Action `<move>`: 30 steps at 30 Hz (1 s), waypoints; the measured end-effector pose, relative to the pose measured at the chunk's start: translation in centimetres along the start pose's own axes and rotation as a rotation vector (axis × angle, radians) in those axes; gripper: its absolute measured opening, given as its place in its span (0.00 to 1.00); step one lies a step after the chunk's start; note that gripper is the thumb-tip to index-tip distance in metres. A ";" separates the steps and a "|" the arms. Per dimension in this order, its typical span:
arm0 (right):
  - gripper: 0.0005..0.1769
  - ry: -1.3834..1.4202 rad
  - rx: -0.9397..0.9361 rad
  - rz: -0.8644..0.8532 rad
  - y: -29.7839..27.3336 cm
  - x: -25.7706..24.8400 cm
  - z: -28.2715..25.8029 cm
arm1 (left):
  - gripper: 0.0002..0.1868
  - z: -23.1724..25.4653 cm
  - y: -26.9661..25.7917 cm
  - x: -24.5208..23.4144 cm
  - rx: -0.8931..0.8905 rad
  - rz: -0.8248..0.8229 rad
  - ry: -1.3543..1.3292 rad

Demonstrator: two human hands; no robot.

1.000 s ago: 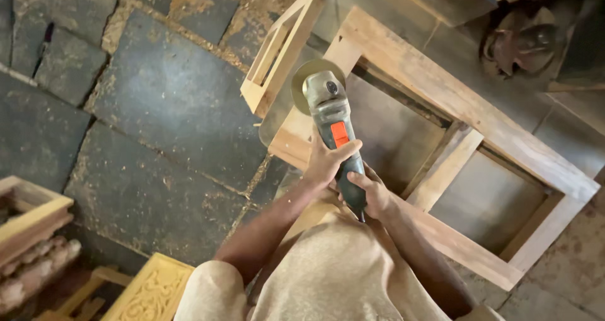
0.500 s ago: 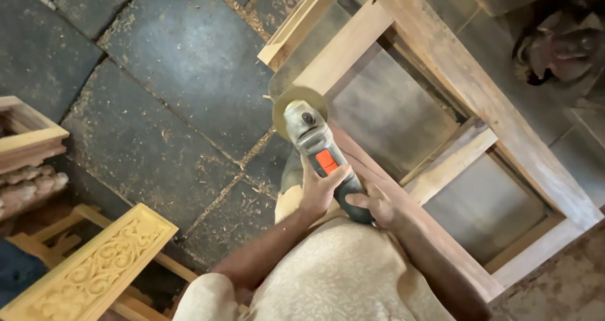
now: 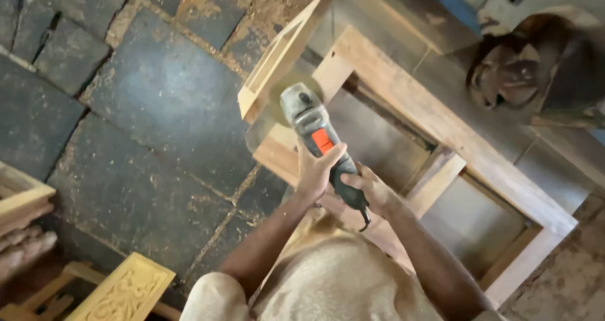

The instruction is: The person uses an angle grinder with a sanding disc to smooth the surface of a wooden frame. They systematically move the tool along the edges and flat surfaces of the frame, generating wood dust. The person briefly pauses to wipe the surface with their hand before continuing the sanding process.

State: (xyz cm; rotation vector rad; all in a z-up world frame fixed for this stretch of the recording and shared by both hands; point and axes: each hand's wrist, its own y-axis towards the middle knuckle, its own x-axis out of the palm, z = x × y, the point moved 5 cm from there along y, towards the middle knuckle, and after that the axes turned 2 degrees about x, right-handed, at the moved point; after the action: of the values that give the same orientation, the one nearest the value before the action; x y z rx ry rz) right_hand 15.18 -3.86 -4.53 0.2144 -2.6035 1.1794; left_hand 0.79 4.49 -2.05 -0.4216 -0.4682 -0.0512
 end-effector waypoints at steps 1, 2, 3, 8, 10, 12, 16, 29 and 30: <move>0.34 0.040 0.001 0.029 0.7 -0.5 -0.6 | 0.29 0.3 1.5 0.4 0.004 -0.012 0.022; 0.32 0.079 0.002 0.058 1.4 -1.1 -1.3 | 0.30 0.6 2.9 1.0 0.015 -0.039 0.033; 0.32 0.118 0.008 0.081 1.9 -1.7 -2.0 | 0.31 0.8 4.4 1.7 0.027 -0.068 0.045; 0.30 0.223 0.014 0.254 3.0 -5.2 -4.6 | 0.33 0.0 9.5 6.0 -0.077 -0.167 0.104; 0.30 0.231 -0.006 0.261 3.1 -6.1 -5.4 | 0.39 0.3 10.5 7.0 -0.031 -0.172 0.099; 0.30 0.262 -0.023 0.256 3.1 -6.7 -5.5 | 0.41 0.1 11.2 8.0 -0.057 -0.193 0.149; 0.32 0.322 -0.041 0.277 2.3 -7.5 -5.0 | 0.45 -0.2 11.5 9.9 -0.048 -0.247 0.080; 0.28 0.397 -0.092 0.398 -3.6 -10.5 -0.5 | 0.46 -4.3 6.9 13.8 -0.088 -0.347 0.184; 0.29 0.391 -0.104 0.399 -4.2 -10.9 -0.1 | 0.46 -4.4 6.5 14.3 -0.032 -0.353 0.226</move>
State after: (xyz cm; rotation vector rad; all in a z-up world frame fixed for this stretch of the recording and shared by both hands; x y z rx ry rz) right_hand 26.57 -6.26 -4.81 -0.5274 -2.4020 1.0633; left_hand 16.35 9.33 -1.69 -0.3558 -0.3144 -0.4444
